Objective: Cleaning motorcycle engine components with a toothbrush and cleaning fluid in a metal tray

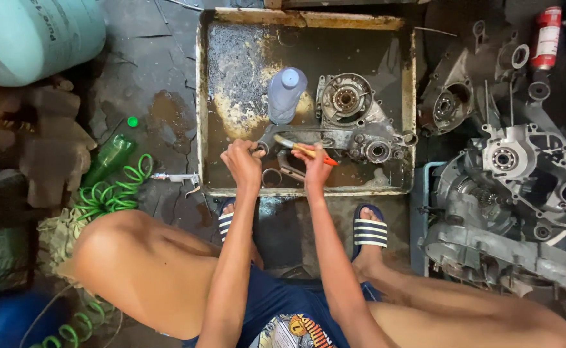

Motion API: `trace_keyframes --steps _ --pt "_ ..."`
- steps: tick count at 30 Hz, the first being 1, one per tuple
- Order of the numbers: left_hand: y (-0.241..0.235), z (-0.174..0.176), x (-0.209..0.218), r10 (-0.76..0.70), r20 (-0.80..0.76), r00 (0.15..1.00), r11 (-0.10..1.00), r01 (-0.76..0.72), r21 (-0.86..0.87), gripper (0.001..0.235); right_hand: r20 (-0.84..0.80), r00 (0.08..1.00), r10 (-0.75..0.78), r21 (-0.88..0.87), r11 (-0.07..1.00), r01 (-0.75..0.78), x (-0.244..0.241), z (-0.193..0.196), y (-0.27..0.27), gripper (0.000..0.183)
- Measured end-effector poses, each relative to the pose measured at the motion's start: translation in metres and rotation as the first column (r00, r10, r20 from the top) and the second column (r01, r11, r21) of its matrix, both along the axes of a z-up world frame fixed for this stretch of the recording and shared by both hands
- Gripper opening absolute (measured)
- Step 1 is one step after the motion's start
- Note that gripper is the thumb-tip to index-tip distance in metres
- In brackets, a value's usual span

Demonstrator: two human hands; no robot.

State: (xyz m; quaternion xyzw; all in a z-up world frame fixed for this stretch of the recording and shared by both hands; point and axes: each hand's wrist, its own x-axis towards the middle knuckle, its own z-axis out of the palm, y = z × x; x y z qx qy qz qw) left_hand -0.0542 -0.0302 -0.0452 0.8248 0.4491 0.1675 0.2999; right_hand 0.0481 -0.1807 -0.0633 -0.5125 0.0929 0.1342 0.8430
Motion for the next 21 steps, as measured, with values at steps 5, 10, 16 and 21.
trace_keyframes --steps 5,10,16,21 --pt "0.001 0.001 0.0 -0.009 -0.031 0.999 1.0 0.01 0.006 0.024 0.108 0.994 0.021 -0.18 0.984 -0.001 0.003 0.005 0.007 0.041" --pt "0.0 0.008 0.003 -0.015 -0.061 0.998 1.0 0.016 0.022 0.021 0.19 0.982 0.021 -0.34 0.939 0.045 0.016 0.029 0.014 0.042" --pt "0.0 0.025 0.007 -0.023 -0.071 0.997 0.999 0.021 -0.024 0.019 0.178 0.981 0.072 -0.401 0.916 0.006 0.006 0.054 0.02 0.034" --pt "0.001 0.012 0.006 -0.021 -0.069 0.997 1.0 0.02 -0.016 0.019 0.175 0.984 0.024 -0.544 0.836 0.076 -0.001 0.064 0.028 0.023"
